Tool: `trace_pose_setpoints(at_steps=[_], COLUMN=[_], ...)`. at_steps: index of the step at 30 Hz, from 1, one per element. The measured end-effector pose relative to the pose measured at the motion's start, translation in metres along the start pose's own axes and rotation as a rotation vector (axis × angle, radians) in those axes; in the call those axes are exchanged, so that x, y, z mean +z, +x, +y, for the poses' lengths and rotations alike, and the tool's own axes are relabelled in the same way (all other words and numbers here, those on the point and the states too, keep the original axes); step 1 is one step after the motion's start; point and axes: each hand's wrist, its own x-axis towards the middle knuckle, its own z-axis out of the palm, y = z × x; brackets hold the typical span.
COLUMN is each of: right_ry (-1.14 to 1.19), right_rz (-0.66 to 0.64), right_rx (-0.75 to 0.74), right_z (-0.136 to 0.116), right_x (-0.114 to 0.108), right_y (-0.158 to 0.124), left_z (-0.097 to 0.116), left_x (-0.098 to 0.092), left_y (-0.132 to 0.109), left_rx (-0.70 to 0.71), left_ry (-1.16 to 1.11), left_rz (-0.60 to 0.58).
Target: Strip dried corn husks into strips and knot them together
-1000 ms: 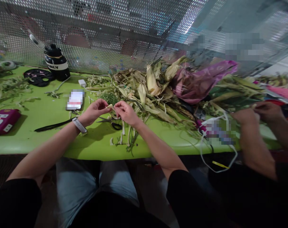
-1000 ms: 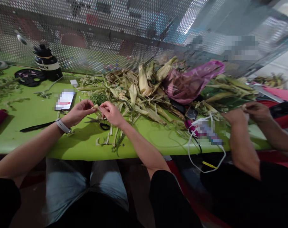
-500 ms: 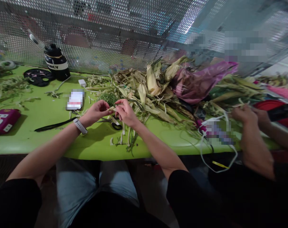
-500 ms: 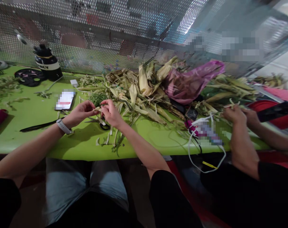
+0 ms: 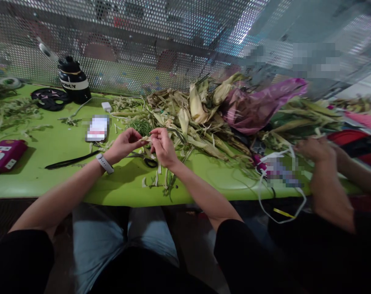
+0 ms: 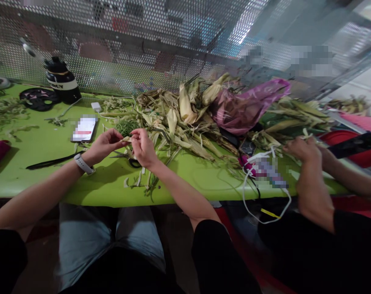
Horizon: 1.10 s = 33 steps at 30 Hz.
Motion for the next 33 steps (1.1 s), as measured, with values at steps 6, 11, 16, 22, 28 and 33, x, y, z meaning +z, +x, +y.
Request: trace_pose_setpoints(at_steps=[6,11,16,22,28,33], right_ry=[-0.122,-0.237,-0.159,0.123,0.230,0.227], right_rz=[0.010,0.057,0.041,-0.037,-0.170,-0.174], right_rx=[-0.058,-0.140,-0.107,0.075,0.334,0.297], right_z=[-0.005,-0.008,-0.005,-0.002,-0.004,-0.001], right_x=[-0.006,-0.011,-0.010,-0.011,-0.013,-0.014], right_y=[0.000,0.002,0.004,0.008,0.014,0.016], left_z=[0.001,0.000,-0.001,0.004,0.003,-0.004], left_x=[-0.003,-0.003,-0.002,0.001,-0.001,-0.004], left_y=[0.002,0.003,0.003,-0.001,-0.002,0.000], left_rx=[0.021,0.017,0.029,0.036,0.064,0.083], left_ry=[-0.041,-0.024,-0.012,0.082,0.211,0.277], left_rz=[0.049,0.067,0.051,-0.060,-0.203,-0.234])
